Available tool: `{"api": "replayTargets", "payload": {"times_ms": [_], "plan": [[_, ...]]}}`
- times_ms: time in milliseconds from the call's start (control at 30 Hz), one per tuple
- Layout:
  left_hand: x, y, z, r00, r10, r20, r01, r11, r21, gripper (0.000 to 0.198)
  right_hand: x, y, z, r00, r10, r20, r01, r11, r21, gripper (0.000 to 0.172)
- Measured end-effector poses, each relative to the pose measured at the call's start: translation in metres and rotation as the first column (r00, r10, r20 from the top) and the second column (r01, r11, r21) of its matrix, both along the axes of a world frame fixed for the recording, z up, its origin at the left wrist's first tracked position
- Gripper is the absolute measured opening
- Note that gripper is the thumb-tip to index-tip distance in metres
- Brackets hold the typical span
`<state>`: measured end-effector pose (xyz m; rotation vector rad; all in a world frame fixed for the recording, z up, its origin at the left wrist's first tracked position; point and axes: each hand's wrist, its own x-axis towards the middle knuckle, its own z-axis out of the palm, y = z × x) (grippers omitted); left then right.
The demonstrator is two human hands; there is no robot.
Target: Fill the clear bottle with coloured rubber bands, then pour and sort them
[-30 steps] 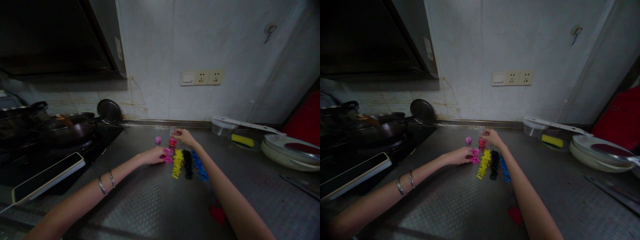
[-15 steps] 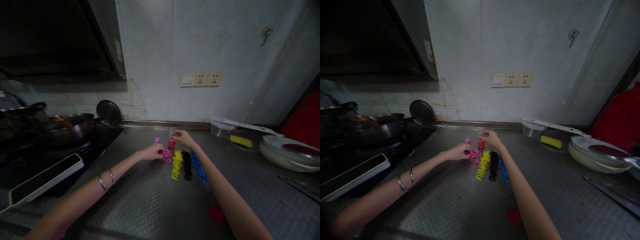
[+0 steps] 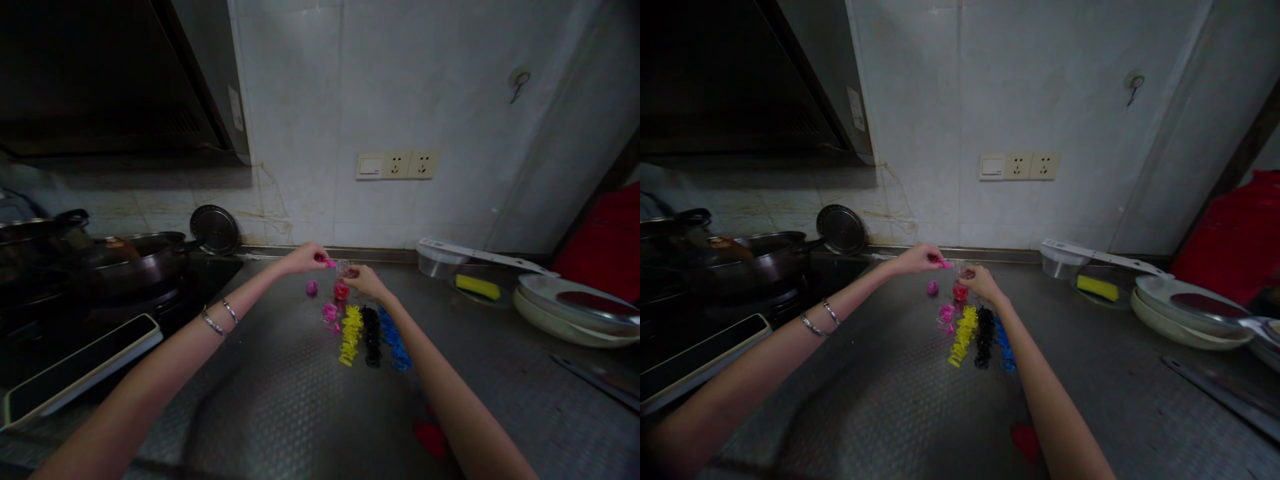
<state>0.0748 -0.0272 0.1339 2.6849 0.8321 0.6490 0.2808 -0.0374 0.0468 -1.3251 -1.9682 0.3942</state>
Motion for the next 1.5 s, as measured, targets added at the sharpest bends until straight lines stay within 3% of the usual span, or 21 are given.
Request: {"api": "replayTargets", "payload": {"times_ms": [133,367,1100,1367,1500], "plan": [[0.011,0.017,0.008,1.0,0.002,-0.031,-0.002,1.0,-0.008,0.022,0.0,0.001,0.0,1.0,0.027,-0.014,-0.027,0.999,-0.02,0.026],[0.031,0.039,0.007,0.985,-0.058,-0.165,0.053,0.998,-0.038,0.018,0.001,0.004,-0.003,1.0,0.005,0.005,-0.005,1.0,0.018,0.029],[0.067,0.041,0.021,0.902,0.043,-0.43,-0.035,0.999,0.026,0.022,-0.001,0.002,-0.002,1.0,-0.014,-0.019,0.015,1.0,0.025,0.026],[0.075,0.048,0.013,0.855,0.056,-0.515,-0.036,0.998,0.048,0.022,-0.002,0.0,0.0,1.0,0.001,-0.015,0.0,0.999,0.032,0.024],[0.078,0.056,0.011,0.812,0.033,-0.583,-0.06,0.998,-0.026,0.023,-0.002,0.0,0.0,1.0,-0.002,-0.015,0.002,1.0,0.014,0.025]]}}
